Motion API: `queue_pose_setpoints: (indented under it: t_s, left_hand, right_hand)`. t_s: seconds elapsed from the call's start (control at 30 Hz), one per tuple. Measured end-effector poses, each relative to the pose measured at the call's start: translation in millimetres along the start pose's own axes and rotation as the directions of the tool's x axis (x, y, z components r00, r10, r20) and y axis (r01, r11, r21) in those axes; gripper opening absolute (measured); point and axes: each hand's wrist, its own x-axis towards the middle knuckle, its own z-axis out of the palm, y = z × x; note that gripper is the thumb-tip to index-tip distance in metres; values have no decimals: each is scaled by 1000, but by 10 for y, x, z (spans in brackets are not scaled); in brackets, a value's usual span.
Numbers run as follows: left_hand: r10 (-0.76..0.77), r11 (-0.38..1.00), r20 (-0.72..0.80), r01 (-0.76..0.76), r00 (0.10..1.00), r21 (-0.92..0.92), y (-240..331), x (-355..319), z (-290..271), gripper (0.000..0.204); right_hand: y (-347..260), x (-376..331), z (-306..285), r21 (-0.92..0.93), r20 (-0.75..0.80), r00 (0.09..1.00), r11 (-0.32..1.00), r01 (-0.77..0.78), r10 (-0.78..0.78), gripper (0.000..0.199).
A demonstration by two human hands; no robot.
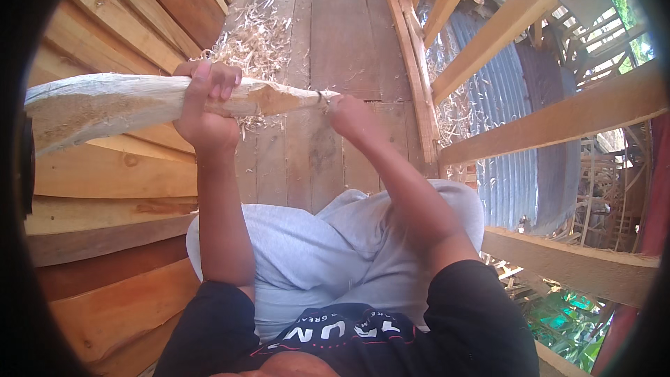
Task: The person sits on a wooden floor and uses a knife to carve a long wooden stick, peeling away shavings and shaping the wood. The person occasionally pauses to brush away wood shavings from the work area.
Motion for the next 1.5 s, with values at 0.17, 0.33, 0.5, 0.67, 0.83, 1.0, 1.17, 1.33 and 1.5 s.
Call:
queue_pose_setpoints:
  t_s: [0.17, 0.33, 0.5, 0.67, 0.83, 1.0, 1.17, 1.33, 1.5]
  left_hand:
    - [-13, 1000, -51, 12, 999, -16, 7, -27, -14, 8]
    - [-10, 999, -130, 6, 991, -32, 7, 93, -60, 11]
    - [-19, 999, -136, 14, 991, -35, -4, 77, -99, 13]
    - [8, 1000, -150, -13, 989, -29, 5, 45, 3, 10]
    - [-14, 997, -183, 0, 983, -78, -6, 93, -9, 11]
    - [19, 1000, -155, -21, 988, -14, 22, 58, -48, 12]
    - [13, 1000, -89, -13, 996, 3, -14, -72, 217, 12]
    - [60, 998, -72, -57, 996, 41, -61, -83, 235, 10]
    - [77, 993, -109, -66, 991, 102, 7, -127, 241, 10]
  right_hand:
    - [-364, -101, -49, 156, -2, 1000, 987, 24, -24, 50]
    - [-224, -95, 109, 107, -113, 994, 994, 9, 3, 51]
    - [-536, -339, -140, 138, -79, 997, 990, 34, -23, 51]
    - [-509, -247, 66, 175, -149, 984, 977, 119, -93, 53]
    - [-430, -225, 106, 151, -214, 973, 981, 122, -88, 53]
    - [-739, -453, -301, 176, -117, 987, 975, 134, -114, 52]
    - [39, -48, 69, 18, -133, 990, 999, 42, -40, 48]
    - [260, 46, 110, 82, -98, 994, 995, 60, -52, 47]
    - [-640, -356, -246, 124, -62, 998, 992, 32, -24, 42]
